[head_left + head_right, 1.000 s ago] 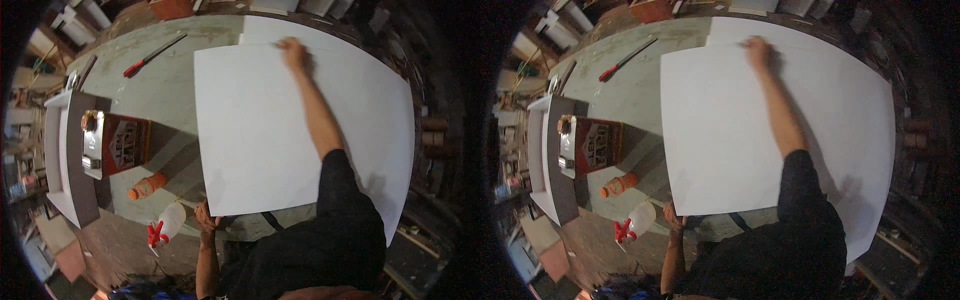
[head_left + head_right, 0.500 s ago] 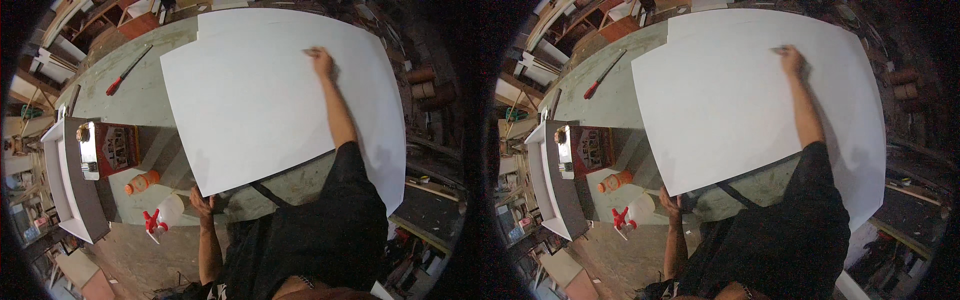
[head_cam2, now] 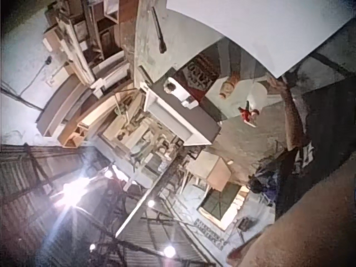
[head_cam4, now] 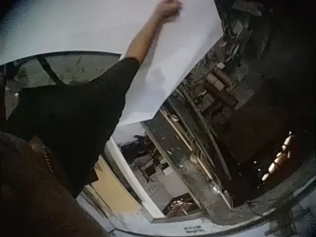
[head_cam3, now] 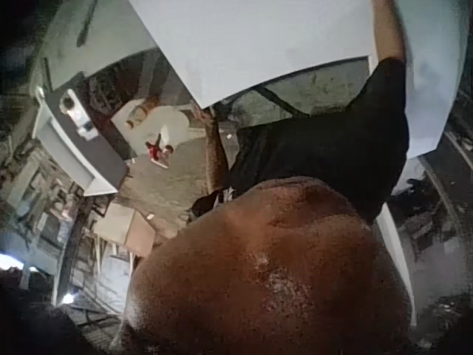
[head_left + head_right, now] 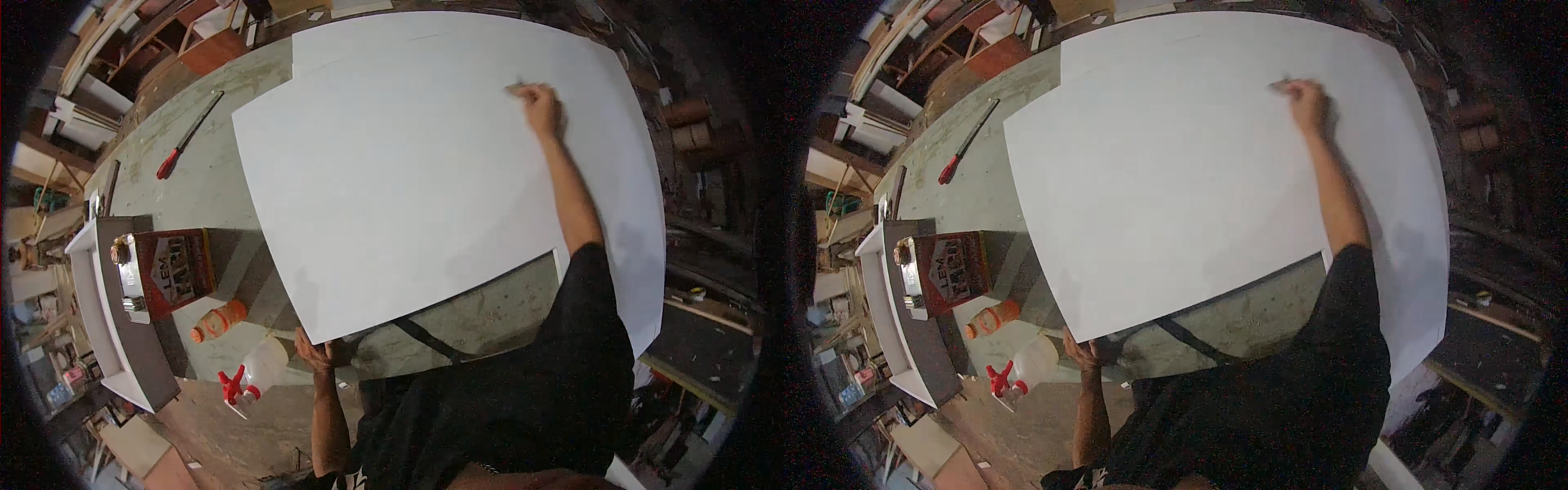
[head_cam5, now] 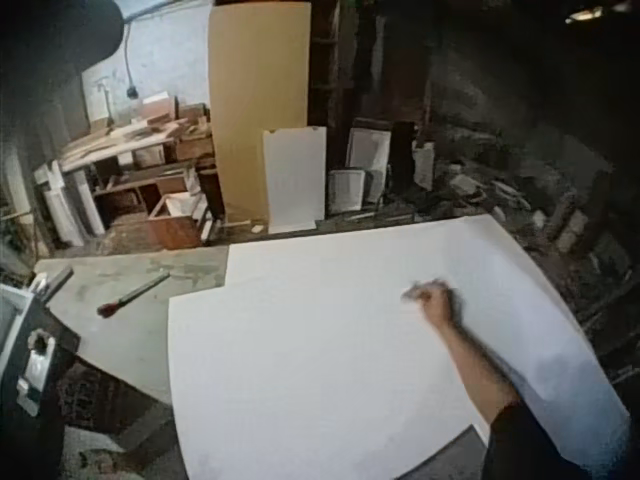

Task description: The person applies glue along the edges of a white laminate sheet and wipes the surface with a small cloth.

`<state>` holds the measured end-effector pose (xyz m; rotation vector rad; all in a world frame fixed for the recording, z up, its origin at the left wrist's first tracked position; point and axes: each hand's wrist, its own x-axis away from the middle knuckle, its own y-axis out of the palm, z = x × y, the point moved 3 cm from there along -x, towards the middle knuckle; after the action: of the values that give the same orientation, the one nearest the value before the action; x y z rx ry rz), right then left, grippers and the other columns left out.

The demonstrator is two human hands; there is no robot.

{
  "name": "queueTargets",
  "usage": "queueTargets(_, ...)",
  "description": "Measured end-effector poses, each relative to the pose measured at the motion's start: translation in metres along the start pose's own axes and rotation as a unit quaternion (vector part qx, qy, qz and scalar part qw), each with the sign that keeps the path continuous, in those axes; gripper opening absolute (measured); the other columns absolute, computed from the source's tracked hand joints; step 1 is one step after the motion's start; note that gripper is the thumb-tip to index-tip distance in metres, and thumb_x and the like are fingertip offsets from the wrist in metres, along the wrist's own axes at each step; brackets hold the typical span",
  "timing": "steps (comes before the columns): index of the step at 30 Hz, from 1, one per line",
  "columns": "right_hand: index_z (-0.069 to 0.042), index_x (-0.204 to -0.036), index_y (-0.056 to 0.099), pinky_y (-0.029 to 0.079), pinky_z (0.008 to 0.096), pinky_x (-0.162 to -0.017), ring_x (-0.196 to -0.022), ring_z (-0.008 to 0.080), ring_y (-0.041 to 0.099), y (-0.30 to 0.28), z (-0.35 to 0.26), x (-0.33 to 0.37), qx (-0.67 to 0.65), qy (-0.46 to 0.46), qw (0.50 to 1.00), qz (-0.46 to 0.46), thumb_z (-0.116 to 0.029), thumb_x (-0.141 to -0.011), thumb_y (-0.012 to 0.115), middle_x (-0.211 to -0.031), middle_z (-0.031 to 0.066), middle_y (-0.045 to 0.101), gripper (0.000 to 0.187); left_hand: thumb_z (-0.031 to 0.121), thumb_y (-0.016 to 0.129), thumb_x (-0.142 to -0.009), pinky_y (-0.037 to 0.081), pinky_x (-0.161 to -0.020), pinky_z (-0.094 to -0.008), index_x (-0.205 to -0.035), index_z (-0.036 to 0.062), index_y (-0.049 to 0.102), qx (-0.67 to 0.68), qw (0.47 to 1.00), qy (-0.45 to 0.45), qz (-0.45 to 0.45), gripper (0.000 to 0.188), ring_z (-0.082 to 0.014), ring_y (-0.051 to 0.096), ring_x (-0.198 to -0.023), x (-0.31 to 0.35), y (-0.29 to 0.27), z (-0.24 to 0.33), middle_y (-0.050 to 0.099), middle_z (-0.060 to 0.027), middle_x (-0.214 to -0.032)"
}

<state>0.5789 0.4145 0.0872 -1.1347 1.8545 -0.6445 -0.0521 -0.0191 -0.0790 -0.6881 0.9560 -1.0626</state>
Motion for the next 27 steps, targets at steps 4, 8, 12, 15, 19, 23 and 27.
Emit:
queueTargets(4, -0.011, -0.093, 0.074, 0.054, 0.0372, -0.085, -0.1, 0.0273, 0.067, 0.026, 0.029, -0.051, 0.012, 0.024, 0.999, 0.041, -0.007, -0.086, 0.063, -0.103, 0.009, 0.071, 0.014, 0.062, 0.041, -0.095, 0.045, -0.093, -0.0594, -0.135, -0.0091, 0.048, 0.098, 0.995, -0.011, 0.013, 0.082, -0.053, 0.056, -0.11, 0.008, 0.011, -0.013, 0.057, -0.0358, -0.121)
queueTargets(8, -0.018, -0.1, 0.073, 0.053, 0.0404, -0.089, -0.099, 0.0261, 0.068, 0.049, -0.07, 0.019, 0.121, -0.137, 0.976, -0.115, -0.005, -0.085, 0.06, -0.108, 0.005, 0.07, 0.023, 0.058, 0.039, -0.097, 0.045, -0.095, -0.0578, -0.137, -0.004, 0.049, -0.034, 0.999, 0.031, -0.017, 0.074, -0.0503, 0.057, -0.112, 0.017, -0.014, -0.012, 0.057, -0.0308, -0.127)
queueTargets(12, -0.006, -0.099, 0.072, 0.052, 0.0322, -0.088, -0.093, 0.0233, 0.07, 0.006, 0.091, -0.086, 0.053, 0.059, 0.997, -0.022, -0.004, -0.091, 0.061, -0.101, 0.0118, 0.071, 0.014, 0.058, 0.039, -0.097, 0.047, -0.093, -0.0549, -0.137, -0.0034, 0.05, -0.012, 0.997, 0.054, 0.055, 0.074, -0.043, 0.058, -0.114, 0.05, -0.009, -0.061, 0.057, -0.0272, -0.13)
queueTargets(15, -0.007, -0.099, 0.072, 0.052, 0.033, -0.088, -0.099, 0.0237, 0.067, 0.025, 0.099, -0.088, 0.074, 0.021, 0.997, -0.019, -0.009, -0.09, 0.065, -0.103, 0.0107, 0.071, 0.012, 0.06, 0.042, -0.094, 0.051, -0.084, -0.0476, -0.12, -0.0042, 0.062, 0.046, 0.998, -0.04, 0.025, 0.072, -0.0332, 0.066, -0.098, 0.048, 0.003, -0.054, 0.066, -0.0216, -0.116)
queueTargets(19, -0.015, -0.101, 0.074, 0.051, 0.0387, -0.093, -0.103, 0.0265, 0.065, 0.073, 0.019, -0.073, 0.128, -0.125, 0.979, -0.099, -0.01, -0.088, 0.066, -0.105, 0.0076, 0.069, 0.016, 0.061, 0.04, -0.094, 0.051, -0.083, -0.0499, -0.122, -0.0032, 0.061, 0.014, 0.989, -0.13, -0.072, 0.073, -0.0359, 0.065, -0.1, 0.012, -0.027, -0.012, 0.067, -0.0193, -0.11)
queueTargets(23, -0.012, -0.097, 0.074, 0.054, 0.0349, -0.085, -0.097, 0.0225, 0.068, 0.049, 0.074, -0.153, 0.084, -0.012, 0.996, -0.041, -0.006, -0.09, 0.063, -0.102, 0.007, 0.07, 0.014, 0.054, 0.043, -0.097, 0.052, -0.086, -0.047, -0.13, -0.003, 0.051, 0.039, 0.993, -0.104, -0.031, 0.067, -0.0322, 0.063, -0.105, 0.034, -0.017, -0.034, 0.062, -0.0169, -0.121)
queueTargets(27, -0.013, -0.098, 0.074, 0.053, 0.0357, -0.088, -0.099, 0.021, 0.067, 0.093, -0.004, -0.096, 0.03, -0.07, 0.991, -0.111, -0.007, -0.089, 0.065, -0.103, 0.0037, 0.071, 0.014, 0.056, 0.042, -0.096, 0.05, -0.091, -0.048, -0.131, -0.0026, 0.051, 0.008, 0.995, -0.101, -0.014, 0.068, -0.0326, 0.061, -0.109, 0.041, -0.011, -0.038, 0.061, -0.0166, -0.124)
